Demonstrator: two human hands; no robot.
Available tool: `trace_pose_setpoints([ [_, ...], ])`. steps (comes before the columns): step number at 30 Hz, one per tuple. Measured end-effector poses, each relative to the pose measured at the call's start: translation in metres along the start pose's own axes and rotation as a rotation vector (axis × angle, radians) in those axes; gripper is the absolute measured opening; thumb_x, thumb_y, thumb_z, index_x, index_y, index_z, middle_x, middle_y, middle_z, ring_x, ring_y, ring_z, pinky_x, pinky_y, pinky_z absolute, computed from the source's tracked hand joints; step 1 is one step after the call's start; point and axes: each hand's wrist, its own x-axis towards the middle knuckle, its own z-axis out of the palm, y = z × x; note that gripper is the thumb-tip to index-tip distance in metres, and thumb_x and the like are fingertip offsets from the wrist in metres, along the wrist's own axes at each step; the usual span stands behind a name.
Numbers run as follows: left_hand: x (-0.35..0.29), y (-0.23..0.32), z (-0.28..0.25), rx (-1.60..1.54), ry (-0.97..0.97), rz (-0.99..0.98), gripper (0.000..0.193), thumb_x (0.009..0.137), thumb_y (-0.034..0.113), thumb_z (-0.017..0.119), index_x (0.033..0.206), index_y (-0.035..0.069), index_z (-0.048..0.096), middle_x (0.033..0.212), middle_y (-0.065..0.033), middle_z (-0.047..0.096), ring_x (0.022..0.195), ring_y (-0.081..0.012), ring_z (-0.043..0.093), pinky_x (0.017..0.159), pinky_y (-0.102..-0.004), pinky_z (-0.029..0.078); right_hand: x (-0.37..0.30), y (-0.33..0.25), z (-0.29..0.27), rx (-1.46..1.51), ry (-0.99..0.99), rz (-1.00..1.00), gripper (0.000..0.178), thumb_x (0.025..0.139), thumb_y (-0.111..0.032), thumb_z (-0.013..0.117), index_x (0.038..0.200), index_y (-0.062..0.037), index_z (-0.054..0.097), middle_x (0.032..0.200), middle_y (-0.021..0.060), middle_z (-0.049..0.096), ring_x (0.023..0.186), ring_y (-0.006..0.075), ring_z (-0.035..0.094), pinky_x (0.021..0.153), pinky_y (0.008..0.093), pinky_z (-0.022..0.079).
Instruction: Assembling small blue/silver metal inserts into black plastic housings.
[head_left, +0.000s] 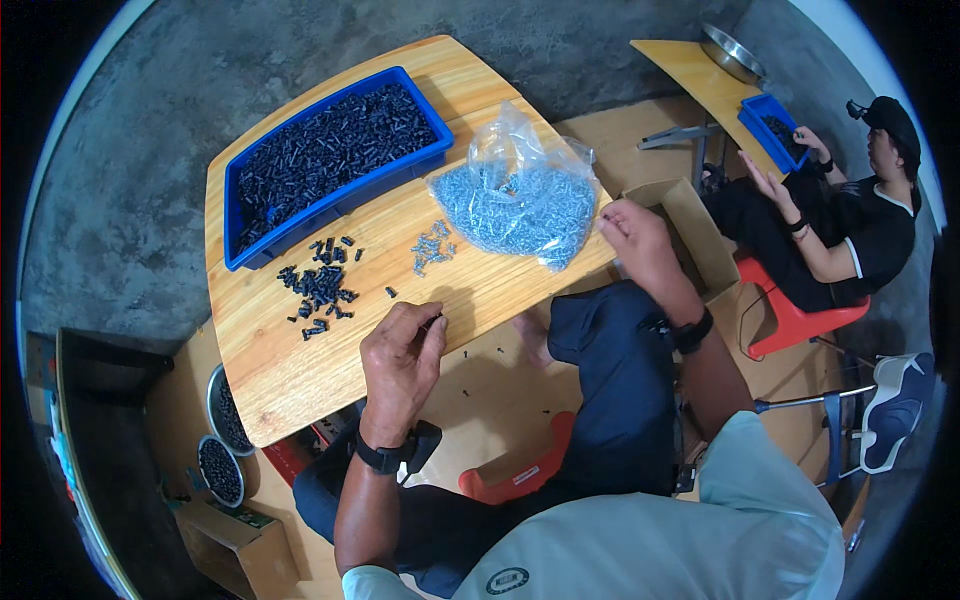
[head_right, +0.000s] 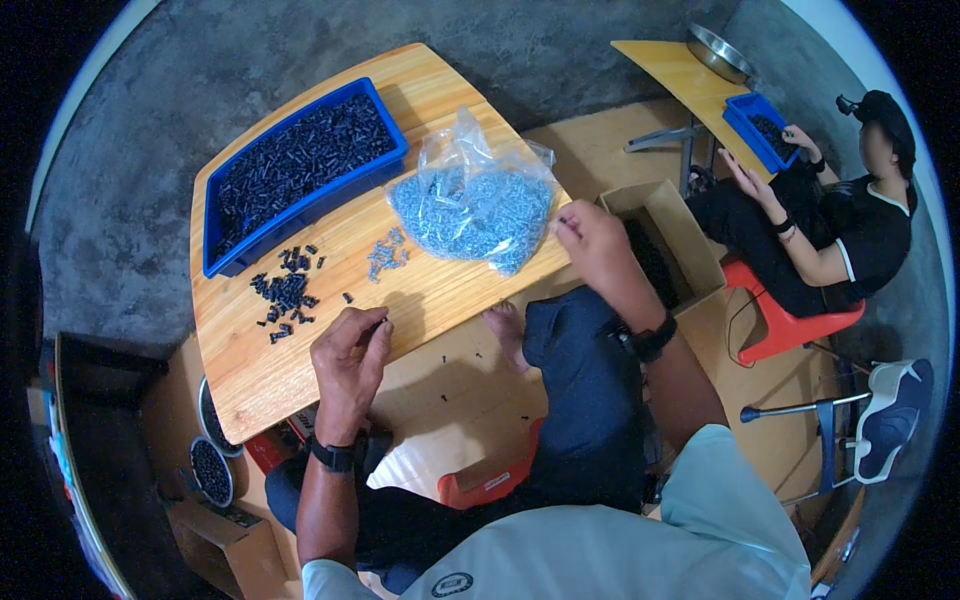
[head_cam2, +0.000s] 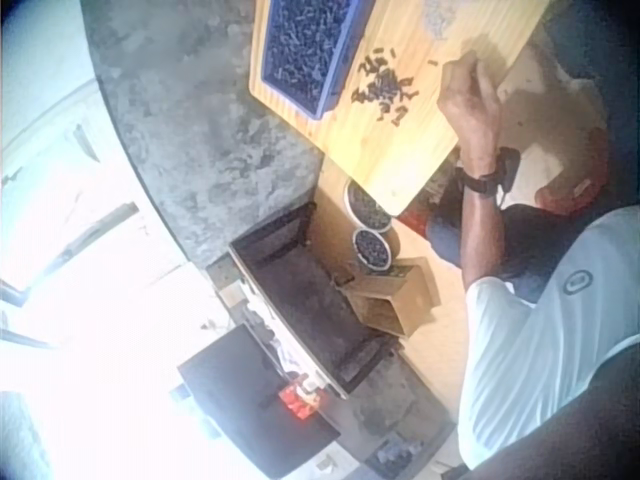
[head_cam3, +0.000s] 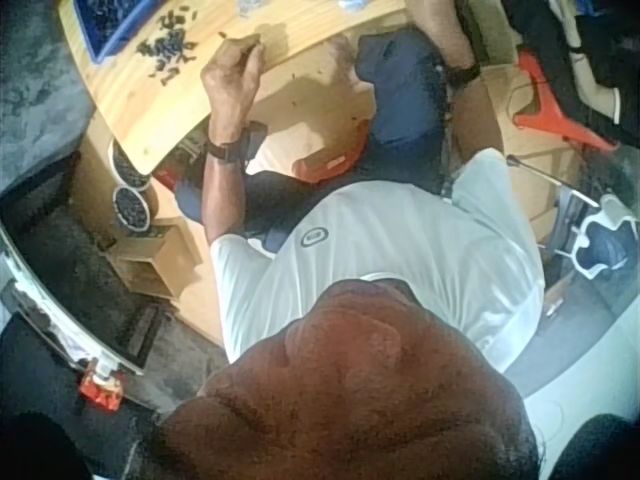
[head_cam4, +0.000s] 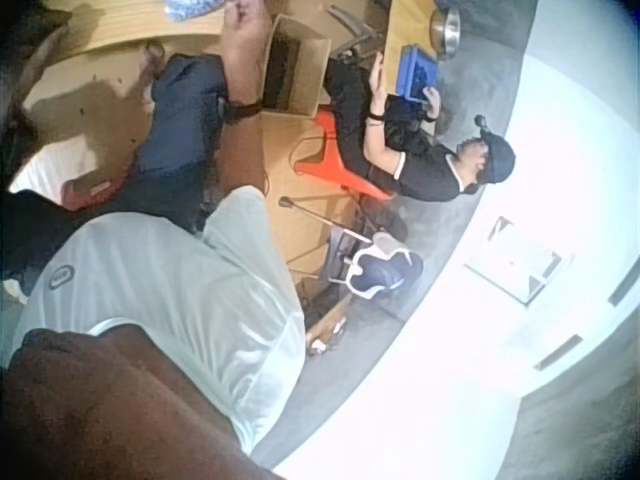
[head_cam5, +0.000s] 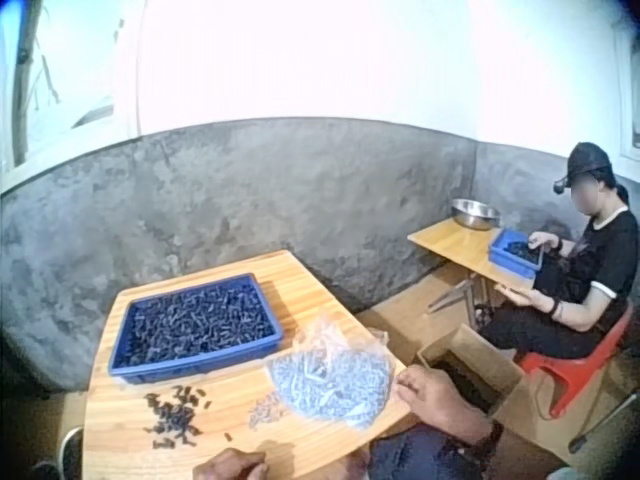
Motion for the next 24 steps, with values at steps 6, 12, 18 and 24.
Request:
trace_pose_setpoints([
  [6,-0.003,-0.011,-0.002,0.033,0.030,0.023,0.011,0.089,-0.001,0.070,0.099,-0.005,0.071,0.081,-0.0090,0.065,0.066,-0.0123,0.060,0.061,-0.0259,0.047,0.041,0.082,-0.098,0.472,0.104,0.478,0.021,0.096,-0.014,0.065,0.113,-0.0018,0.068,0.096,0.0028,0.070,0.080,0.0087,0.063,0.070,0.0220,0.053],
  [12,-0.002,-0.010,0.001,-0.014,0.013,-0.056,0.011,0.090,0.000,0.069,0.099,-0.003,0.072,0.078,-0.0074,0.063,0.064,-0.0110,0.056,0.059,-0.0254,0.045,0.054,0.254,-0.241,0.070,0.111,0.005,0.022,0.095,0.003,0.062,0.117,0.0014,0.062,0.130,0.0141,0.063,0.119,0.0250,0.061,0.106,0.0341,0.046],
  [18,0.001,-0.015,0.006,-0.034,0.022,-0.026,0.011,0.088,0.002,0.070,0.099,-0.002,0.071,0.077,-0.0123,0.064,0.063,-0.0201,0.062,0.059,-0.0301,0.049,0.056,0.315,-0.329,0.645,0.445,0.661,0.027,0.096,-0.007,0.063,0.121,0.0032,0.064,0.112,0.0109,0.069,0.095,0.0169,0.069,0.084,0.0250,0.060],
  [24,0.002,-0.011,0.002,0.050,0.011,-0.037,0.012,0.088,0.003,0.071,0.098,-0.003,0.073,0.077,-0.0105,0.065,0.067,-0.0175,0.062,0.064,-0.0289,0.049,0.069,0.281,-0.282,0.173,0.474,0.772,0.012,0.094,-0.010,0.065,0.101,-0.0025,0.072,0.090,0.0061,0.072,0.077,0.0149,0.070,0.068,0.0234,0.057],
])
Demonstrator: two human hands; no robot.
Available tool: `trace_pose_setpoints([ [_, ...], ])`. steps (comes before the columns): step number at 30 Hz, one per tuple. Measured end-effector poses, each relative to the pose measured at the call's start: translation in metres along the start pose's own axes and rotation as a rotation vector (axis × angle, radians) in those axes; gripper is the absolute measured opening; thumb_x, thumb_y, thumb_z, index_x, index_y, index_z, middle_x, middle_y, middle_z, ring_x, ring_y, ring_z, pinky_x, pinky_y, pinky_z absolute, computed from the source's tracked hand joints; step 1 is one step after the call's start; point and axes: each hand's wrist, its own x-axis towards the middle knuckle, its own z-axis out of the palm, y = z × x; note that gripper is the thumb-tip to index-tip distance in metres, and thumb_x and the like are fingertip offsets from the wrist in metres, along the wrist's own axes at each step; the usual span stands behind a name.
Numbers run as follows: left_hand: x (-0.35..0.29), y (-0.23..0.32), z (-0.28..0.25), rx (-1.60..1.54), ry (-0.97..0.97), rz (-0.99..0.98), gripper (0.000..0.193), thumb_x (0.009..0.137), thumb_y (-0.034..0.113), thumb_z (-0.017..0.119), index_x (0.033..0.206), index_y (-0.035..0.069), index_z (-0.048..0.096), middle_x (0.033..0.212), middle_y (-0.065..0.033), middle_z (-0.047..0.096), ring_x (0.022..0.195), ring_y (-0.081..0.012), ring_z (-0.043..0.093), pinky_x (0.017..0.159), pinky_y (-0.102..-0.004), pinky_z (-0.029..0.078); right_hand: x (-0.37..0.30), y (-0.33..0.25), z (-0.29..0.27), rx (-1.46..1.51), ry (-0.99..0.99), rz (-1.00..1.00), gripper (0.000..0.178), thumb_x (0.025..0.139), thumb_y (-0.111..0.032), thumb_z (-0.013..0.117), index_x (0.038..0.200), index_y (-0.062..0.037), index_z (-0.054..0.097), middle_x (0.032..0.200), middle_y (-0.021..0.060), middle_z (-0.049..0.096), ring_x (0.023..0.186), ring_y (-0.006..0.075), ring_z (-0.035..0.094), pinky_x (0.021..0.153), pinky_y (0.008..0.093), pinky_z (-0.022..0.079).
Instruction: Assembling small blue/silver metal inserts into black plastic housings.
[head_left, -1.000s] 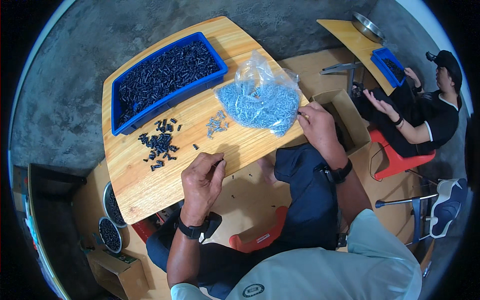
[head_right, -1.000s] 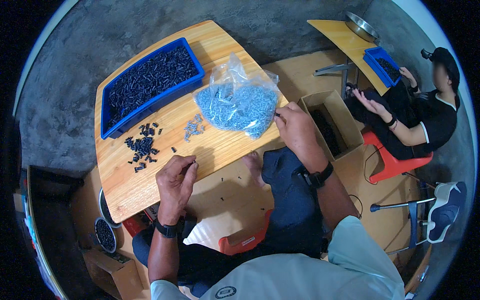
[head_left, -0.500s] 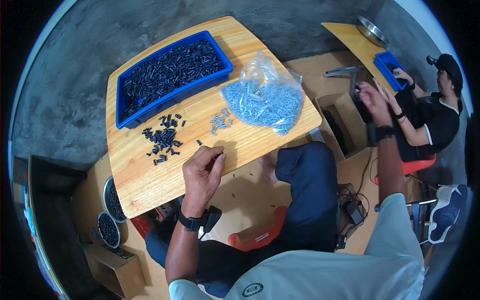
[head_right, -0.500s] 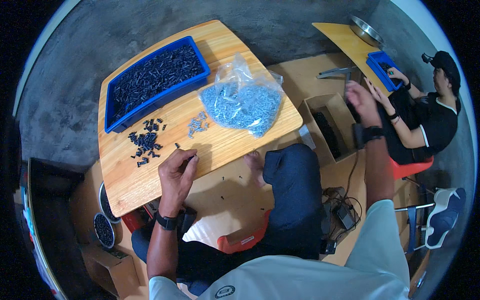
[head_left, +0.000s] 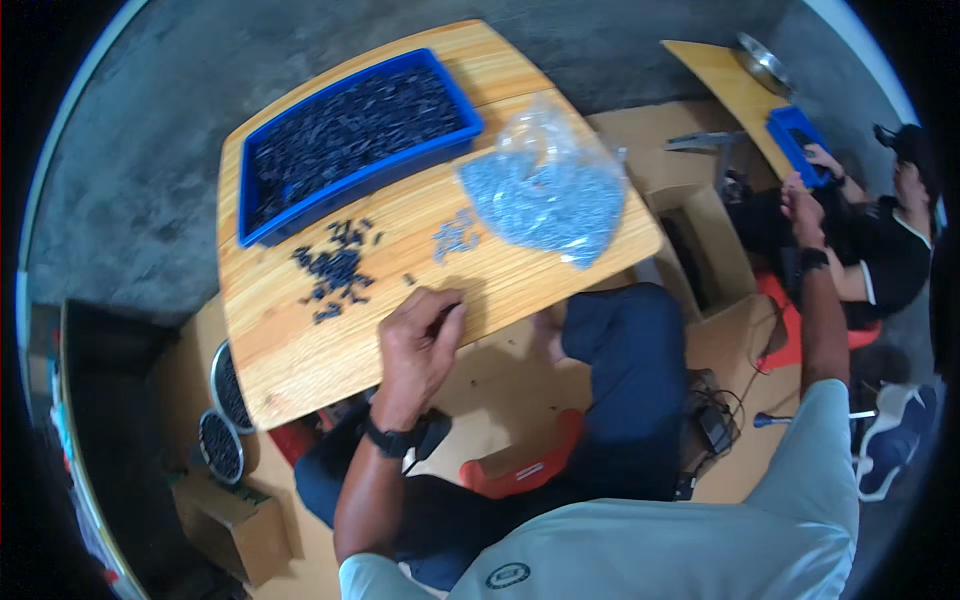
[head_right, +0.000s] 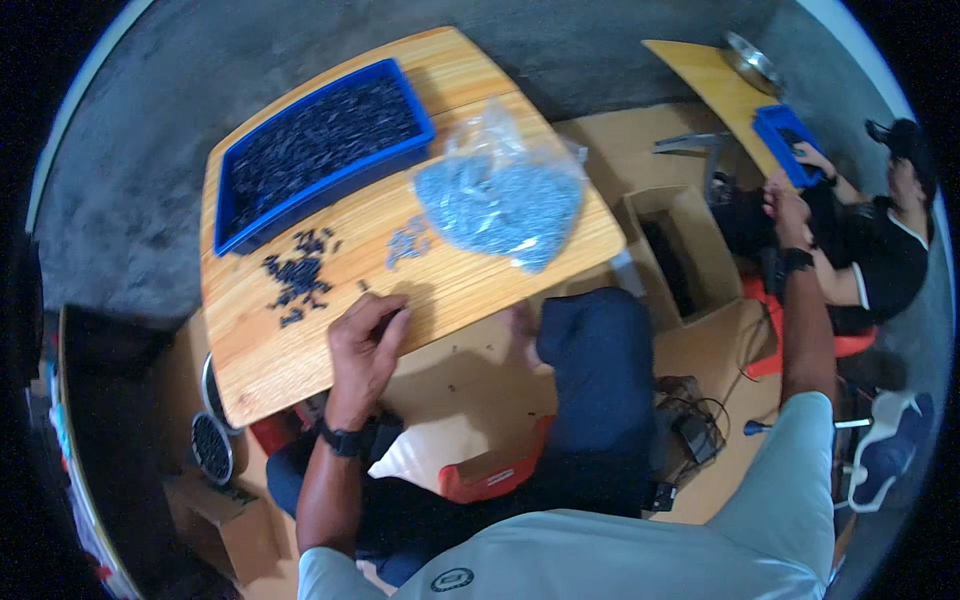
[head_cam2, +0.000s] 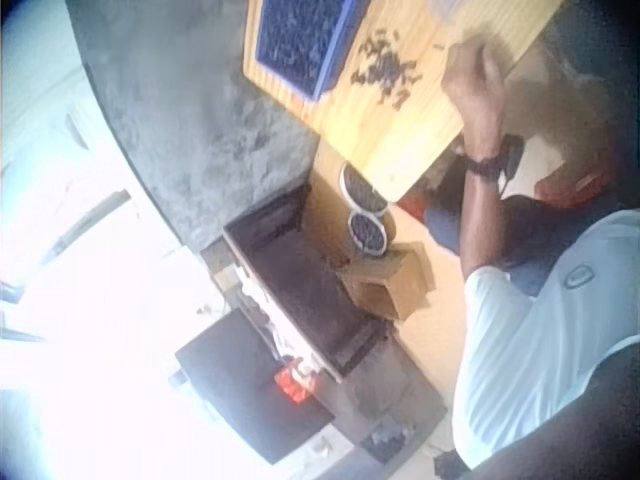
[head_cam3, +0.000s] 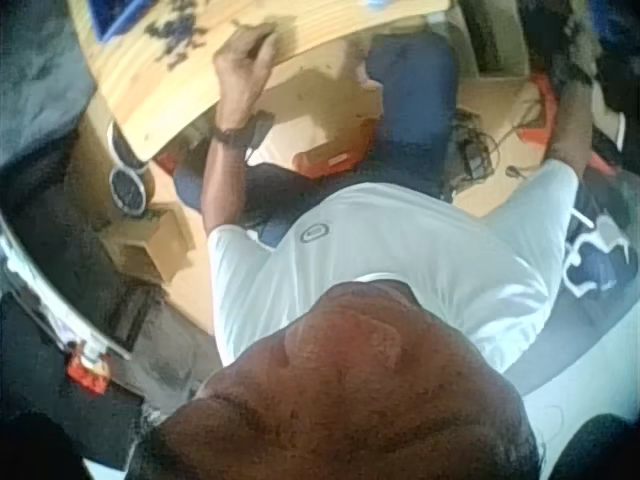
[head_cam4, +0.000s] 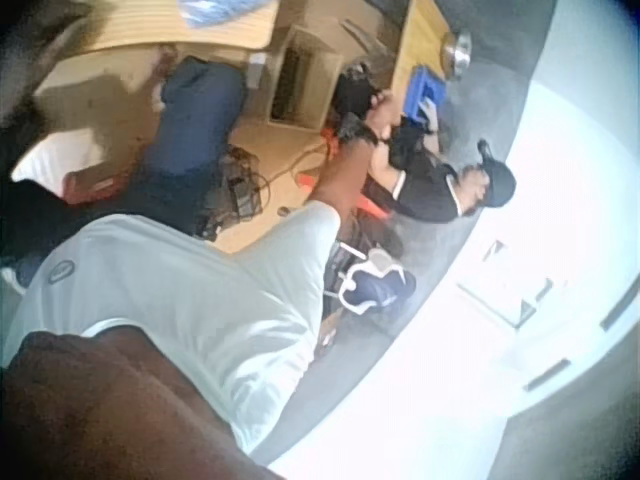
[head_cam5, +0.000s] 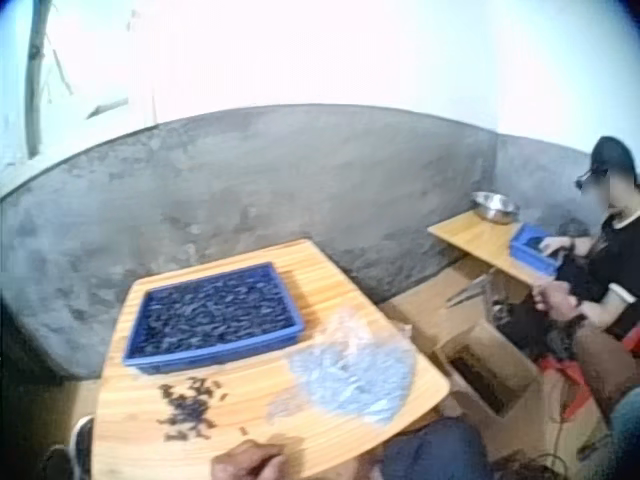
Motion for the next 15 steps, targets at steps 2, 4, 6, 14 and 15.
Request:
trace_pose_setpoints([
  [2,-0.002,0.002,-0.003,-0.031,0.012,-0.047,0.011,0.086,0.000,0.070,0.097,-0.002,0.073,0.080,-0.0122,0.068,0.070,-0.0176,0.065,0.065,-0.0287,0.051,0.004,-0.001,-0.006,-0.229,0.004,-0.173,0.010,0.096,-0.019,0.066,0.092,-0.0115,0.072,0.078,-0.0021,0.068,0.069,0.0059,0.063,0.056,0.0222,0.047],
  [4,-0.001,-0.008,0.003,-0.081,0.035,0.035,0.010,0.086,0.001,0.071,0.096,-0.002,0.073,0.079,-0.0116,0.068,0.069,-0.0174,0.065,0.065,-0.0288,0.051,0.025,-0.021,-0.054,-0.447,0.242,-0.321,0.019,0.092,-0.022,0.067,0.092,-0.0050,0.075,0.082,0.0086,0.073,0.074,0.0170,0.069,0.068,0.0325,0.053],
  [6,-0.003,-0.008,-0.002,-0.002,0.033,0.049,0.009,0.087,0.001,0.070,0.096,-0.001,0.072,0.077,-0.0123,0.065,0.065,-0.0212,0.065,0.060,-0.0312,0.050,0.004,-0.010,-0.021,-0.875,0.206,-0.496,0.029,0.091,-0.031,0.066,0.098,-0.0051,0.076,0.088,0.0131,0.075,0.081,0.0240,0.072,0.075,0.0376,0.054],
  [14,0.000,-0.005,0.007,-0.083,0.014,0.085,0.010,0.087,0.001,0.071,0.097,-0.002,0.071,0.075,-0.0110,0.062,0.062,-0.0195,0.061,0.057,-0.0300,0.047,0.041,0.031,-0.074,-1.092,0.011,-0.624,0.040,0.095,-0.038,0.055,0.100,-0.0003,0.069,0.089,0.0248,0.068,0.086,0.0422,0.068,0.074,0.0424,0.051],
  [15,-0.003,-0.009,0.002,-0.123,0.021,0.075,0.011,0.087,0.001,0.071,0.098,-0.002,0.071,0.076,-0.0105,0.063,0.062,-0.0185,0.060,0.057,-0.0295,0.047,0.055,0.030,-0.080,-1.195,0.072,-0.631,0.039,0.096,-0.037,0.056,0.106,-0.0008,0.068,0.097,0.0237,0.068,0.091,0.0402,0.067,0.078,0.0421,0.051],
])
